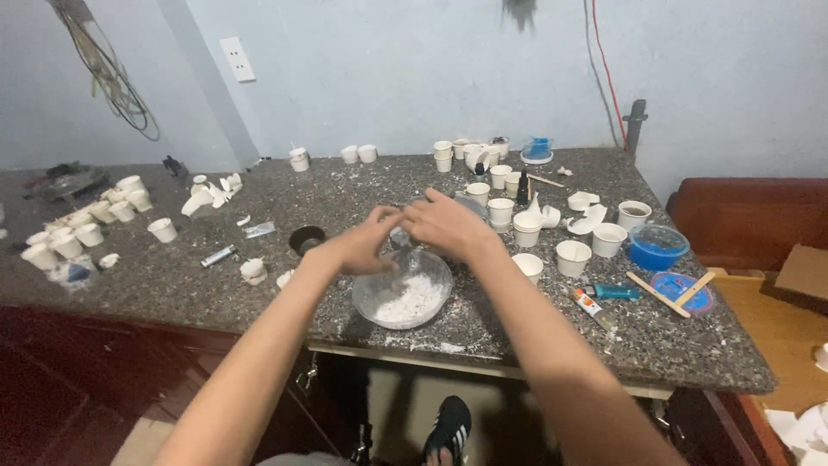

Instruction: Trimming excess wax from small molded pieces into a bowl using scissors

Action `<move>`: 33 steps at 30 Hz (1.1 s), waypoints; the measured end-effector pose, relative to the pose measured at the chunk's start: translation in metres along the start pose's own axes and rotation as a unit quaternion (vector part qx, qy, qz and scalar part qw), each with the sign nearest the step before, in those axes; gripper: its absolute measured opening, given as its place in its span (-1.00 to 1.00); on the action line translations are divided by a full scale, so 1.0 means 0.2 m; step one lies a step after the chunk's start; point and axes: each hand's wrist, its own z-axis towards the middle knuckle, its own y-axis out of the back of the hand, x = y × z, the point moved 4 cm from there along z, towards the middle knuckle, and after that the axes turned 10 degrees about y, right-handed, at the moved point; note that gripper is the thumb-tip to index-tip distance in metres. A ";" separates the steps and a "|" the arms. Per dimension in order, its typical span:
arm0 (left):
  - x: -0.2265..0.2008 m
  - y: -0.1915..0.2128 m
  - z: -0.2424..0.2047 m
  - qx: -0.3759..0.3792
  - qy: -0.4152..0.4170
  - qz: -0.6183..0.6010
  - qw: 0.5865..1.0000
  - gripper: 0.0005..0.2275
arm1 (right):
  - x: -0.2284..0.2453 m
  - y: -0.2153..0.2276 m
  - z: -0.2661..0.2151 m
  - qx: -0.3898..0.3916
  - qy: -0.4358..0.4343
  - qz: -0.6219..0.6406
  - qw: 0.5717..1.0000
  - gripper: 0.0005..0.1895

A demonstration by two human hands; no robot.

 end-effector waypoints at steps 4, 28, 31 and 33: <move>-0.12 0.08 -0.14 0.048 -0.005 0.009 0.999 -0.40 | 0.02 -0.10 -0.13 -0.013 -0.060 0.030 0.998 -0.79; -0.29 0.14 1.02 0.062 -0.110 0.083 0.989 -0.54 | 0.00 0.02 0.03 -0.140 -0.046 0.137 0.980 -0.83; -0.37 0.00 1.22 0.086 -0.169 0.086 0.978 -0.43 | 0.08 -0.16 0.15 -0.175 -0.042 0.125 0.976 -0.80; -0.38 -0.12 1.36 0.102 -0.186 0.085 0.974 -0.35 | 0.07 -0.17 0.20 -0.151 -0.001 0.173 0.973 -0.84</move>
